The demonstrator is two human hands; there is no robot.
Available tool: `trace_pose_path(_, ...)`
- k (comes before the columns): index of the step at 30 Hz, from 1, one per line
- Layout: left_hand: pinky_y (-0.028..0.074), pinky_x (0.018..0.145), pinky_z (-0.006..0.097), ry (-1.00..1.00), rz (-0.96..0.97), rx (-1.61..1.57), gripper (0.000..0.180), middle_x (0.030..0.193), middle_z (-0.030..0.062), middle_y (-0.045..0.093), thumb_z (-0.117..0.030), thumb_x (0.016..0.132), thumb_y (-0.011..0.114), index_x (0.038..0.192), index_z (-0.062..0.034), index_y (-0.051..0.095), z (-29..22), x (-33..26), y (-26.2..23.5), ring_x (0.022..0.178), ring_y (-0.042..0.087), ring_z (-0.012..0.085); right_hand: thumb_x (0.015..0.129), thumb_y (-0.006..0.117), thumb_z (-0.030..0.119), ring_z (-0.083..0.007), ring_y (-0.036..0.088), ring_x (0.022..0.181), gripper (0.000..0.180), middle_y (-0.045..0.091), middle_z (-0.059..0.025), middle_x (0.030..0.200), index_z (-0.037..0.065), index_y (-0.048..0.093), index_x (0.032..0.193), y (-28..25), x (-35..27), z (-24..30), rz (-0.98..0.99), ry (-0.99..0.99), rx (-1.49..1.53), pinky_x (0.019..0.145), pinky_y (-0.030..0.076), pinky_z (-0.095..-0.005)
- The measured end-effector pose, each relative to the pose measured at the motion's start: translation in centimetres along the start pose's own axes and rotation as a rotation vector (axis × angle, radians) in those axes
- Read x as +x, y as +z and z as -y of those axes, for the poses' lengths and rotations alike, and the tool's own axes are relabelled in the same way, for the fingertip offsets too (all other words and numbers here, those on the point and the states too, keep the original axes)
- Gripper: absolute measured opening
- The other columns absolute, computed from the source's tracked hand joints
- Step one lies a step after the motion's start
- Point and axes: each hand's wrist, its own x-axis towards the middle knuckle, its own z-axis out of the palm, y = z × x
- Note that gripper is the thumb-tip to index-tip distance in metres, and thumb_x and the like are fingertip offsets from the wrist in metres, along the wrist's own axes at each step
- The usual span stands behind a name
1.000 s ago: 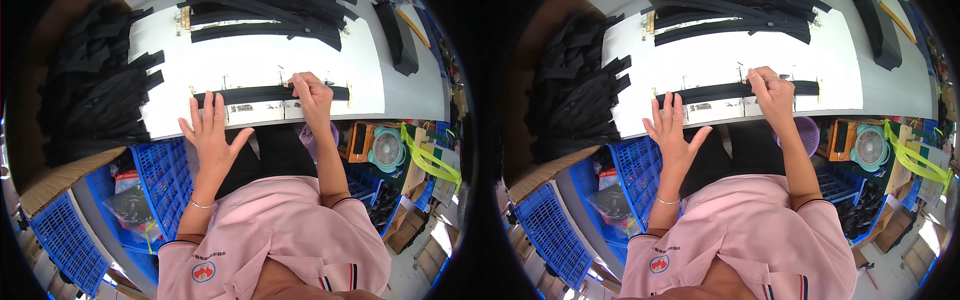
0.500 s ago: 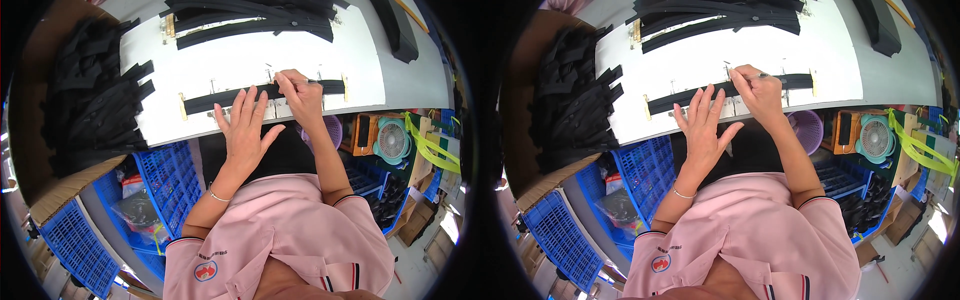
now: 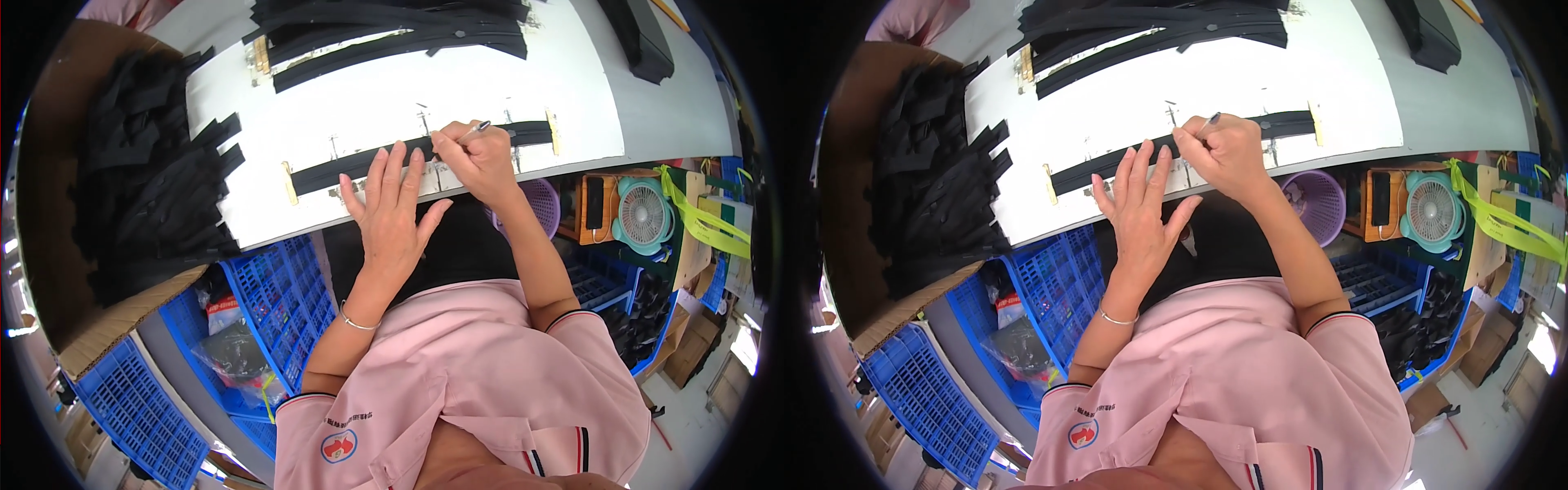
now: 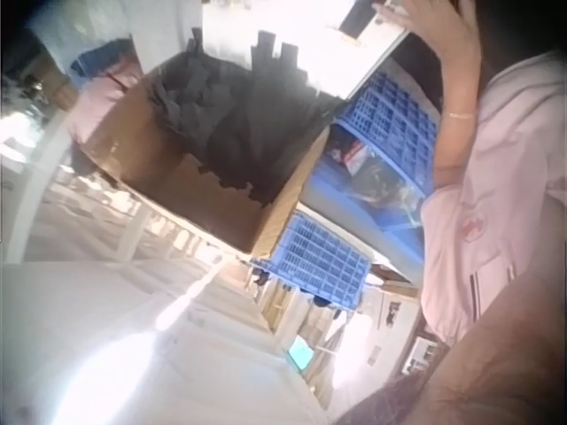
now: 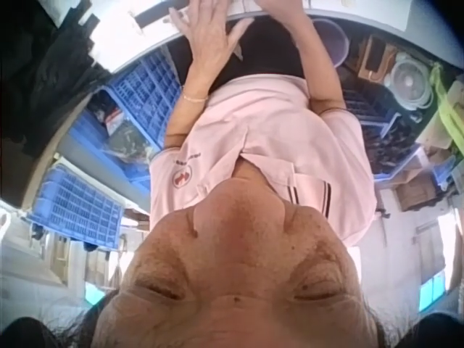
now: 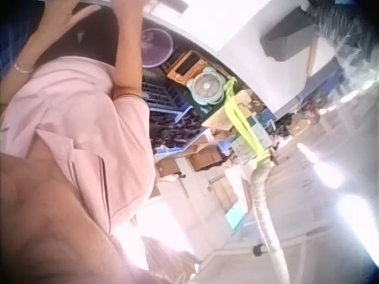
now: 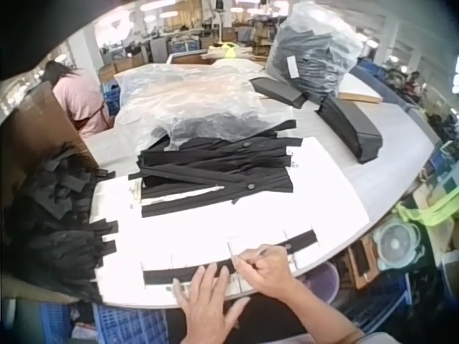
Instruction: Marking and aligning black zipper straps on a template board for assembly.
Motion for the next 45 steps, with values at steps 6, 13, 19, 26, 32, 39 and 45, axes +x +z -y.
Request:
trace_pose_path(6, 0.006, 0.121, 0.065, 0.001, -0.009, 0.024, 0.077, 0.157, 0.0112, 0.048, -0.041, 0.084, 0.083, 0.148, -0.0083, 0.056, 0.0, 0.1, 0.1, 0.147, 0.04, 0.0297, 0.096, 0.063, 0.005, -0.0075, 0.059, 0.061, 0.021, 0.073, -0.0076, 0.081, -0.003, 0.074, 0.08, -2.3, -0.5, 1.1, -0.065, 0.166, 0.349, 0.055, 0.044, -0.0237)
trace_pose_path(13, 0.004, 0.122, 0.064, -0.001, 0.001, 0.055, 0.076, 0.155, 0.0127, 0.05, -0.04, 0.084, 0.083, 0.148, -0.0078, 0.056, -0.2, 0.0, -0.1, 0.147, 0.041, 0.0306, 0.101, 0.065, 0.015, -0.0051, 0.054, 0.064, 0.024, 0.069, -0.0012, 0.077, -0.001, 0.074, 0.086, -8.7, -0.4, -1.3, -0.346, 0.397, 0.217, 0.058, 0.042, -0.0224)
trace_pose_path(19, 0.008, 0.123, 0.062, -0.065, -0.089, -0.038, 0.063, 0.15, 0.0115, 0.055, -0.032, 0.087, 0.083, 0.141, -0.0071, 0.062, -1.8, 1.0, 0.2, 0.143, 0.045, 0.0307, 0.102, 0.065, 0.014, -0.0046, 0.054, 0.065, 0.024, 0.068, -0.0013, 0.076, -0.004, 0.074, 0.089, -8.8, -0.8, -3.2, -0.252, 0.388, 0.219, 0.059, 0.042, -0.0221)
trace_pose_path(26, 0.026, 0.12, 0.053, 0.117, -0.138, -0.271, 0.024, 0.121, 0.0059, 0.07, -0.015, 0.089, 0.078, 0.112, -0.0069, 0.075, -6.1, 7.0, 4.2, 0.12, 0.061, 0.0254, 0.101, 0.066, 0.01, -0.0051, 0.058, 0.068, 0.021, 0.071, -0.0027, 0.082, -0.006, 0.074, 0.091, -8.4, -0.9, -3.4, -0.221, 0.387, 0.248, 0.06, 0.045, -0.0217)
trace_pose_path(32, 0.031, 0.116, 0.051, 0.093, -0.147, -0.241, 0.017, 0.114, 0.0041, 0.071, -0.01, 0.088, 0.078, 0.104, -0.0072, 0.076, -6.5, 8.4, 5.6, 0.113, 0.061, 0.0251, 0.099, 0.069, 0.013, -0.0039, 0.051, 0.058, 0.021, 0.068, -0.0017, 0.072, -0.005, 0.074, 0.09, -8.2, -1.2, -4.2, -0.216, 0.336, 0.156, 0.053, 0.041, -0.0233)
trace_pose_path(39, 0.032, 0.115, 0.051, 0.104, -0.154, -0.195, 0.017, 0.114, 0.0029, 0.07, -0.01, 0.088, 0.077, 0.105, -0.0087, 0.076, -6.6, 8.5, 5.7, 0.112, 0.061, 0.025, 0.096, 0.071, 0.014, -0.0135, 0.061, 0.055, 0.02, 0.075, -0.0042, 0.08, -0.003, 0.073, 0.086, -7.8, -1.1, -4.7, -0.211, 0.226, 0.032, 0.052, 0.046, -0.0269)
trace_pose_path(45, 0.028, 0.117, 0.051, 0.126, -0.164, -0.187, 0.018, 0.115, 0.0046, 0.068, -0.008, 0.089, 0.075, 0.107, -0.0064, 0.073, -6.4, 8.3, 6.0, 0.113, 0.059, 0.0251, 0.097, 0.07, 0.013, -0.0113, 0.062, 0.057, 0.02, 0.074, -0.0051, 0.077, -0.004, 0.074, 0.085, -8.1, -1.1, -4.0, -0.227, 0.248, 0.086, 0.053, 0.046, -0.0261)
